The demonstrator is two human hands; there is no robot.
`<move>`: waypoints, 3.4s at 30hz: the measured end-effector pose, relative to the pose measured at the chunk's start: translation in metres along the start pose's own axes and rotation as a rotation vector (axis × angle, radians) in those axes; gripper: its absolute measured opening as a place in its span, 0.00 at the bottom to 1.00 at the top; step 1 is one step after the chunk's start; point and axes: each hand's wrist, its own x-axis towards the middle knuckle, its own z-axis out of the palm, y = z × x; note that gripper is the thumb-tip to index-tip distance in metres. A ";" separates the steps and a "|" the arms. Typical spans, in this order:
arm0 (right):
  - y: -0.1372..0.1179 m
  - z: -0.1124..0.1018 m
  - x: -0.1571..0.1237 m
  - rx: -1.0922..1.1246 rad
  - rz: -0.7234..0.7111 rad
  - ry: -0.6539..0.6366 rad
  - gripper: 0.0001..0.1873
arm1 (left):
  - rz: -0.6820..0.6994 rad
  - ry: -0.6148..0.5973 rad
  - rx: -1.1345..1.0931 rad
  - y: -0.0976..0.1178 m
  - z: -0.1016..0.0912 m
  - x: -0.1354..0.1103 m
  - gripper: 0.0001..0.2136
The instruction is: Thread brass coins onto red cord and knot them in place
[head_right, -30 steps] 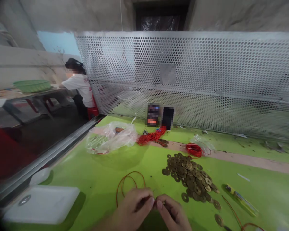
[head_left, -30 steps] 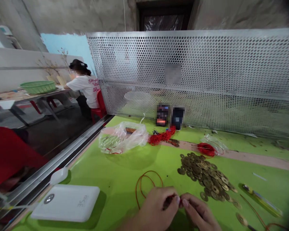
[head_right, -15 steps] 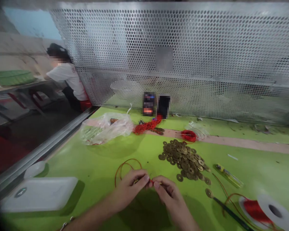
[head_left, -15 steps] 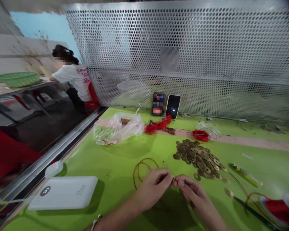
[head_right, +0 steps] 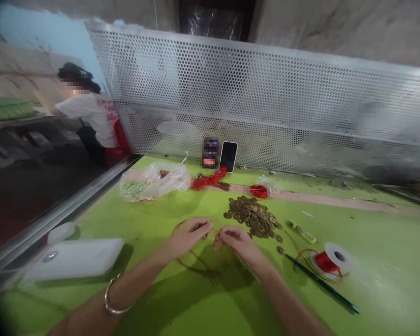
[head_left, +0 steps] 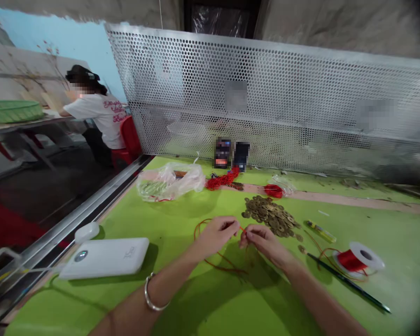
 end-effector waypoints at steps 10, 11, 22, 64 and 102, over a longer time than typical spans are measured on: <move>-0.014 0.015 0.004 -0.048 -0.140 0.028 0.20 | 0.193 0.035 -0.072 0.009 -0.014 0.007 0.14; -0.015 0.019 0.005 -0.054 -0.151 0.041 0.21 | 0.197 0.051 -0.064 0.010 -0.015 0.008 0.14; -0.010 0.027 0.004 -0.008 -0.072 -0.023 0.28 | 0.198 0.066 0.044 0.007 -0.012 0.012 0.14; -0.010 -0.003 -0.012 -0.272 -0.174 0.380 0.30 | 0.241 -0.037 0.460 -0.016 0.021 0.026 0.12; -0.023 -0.018 -0.035 -0.077 0.036 0.289 0.24 | 0.515 0.255 0.487 -0.019 0.029 0.010 0.10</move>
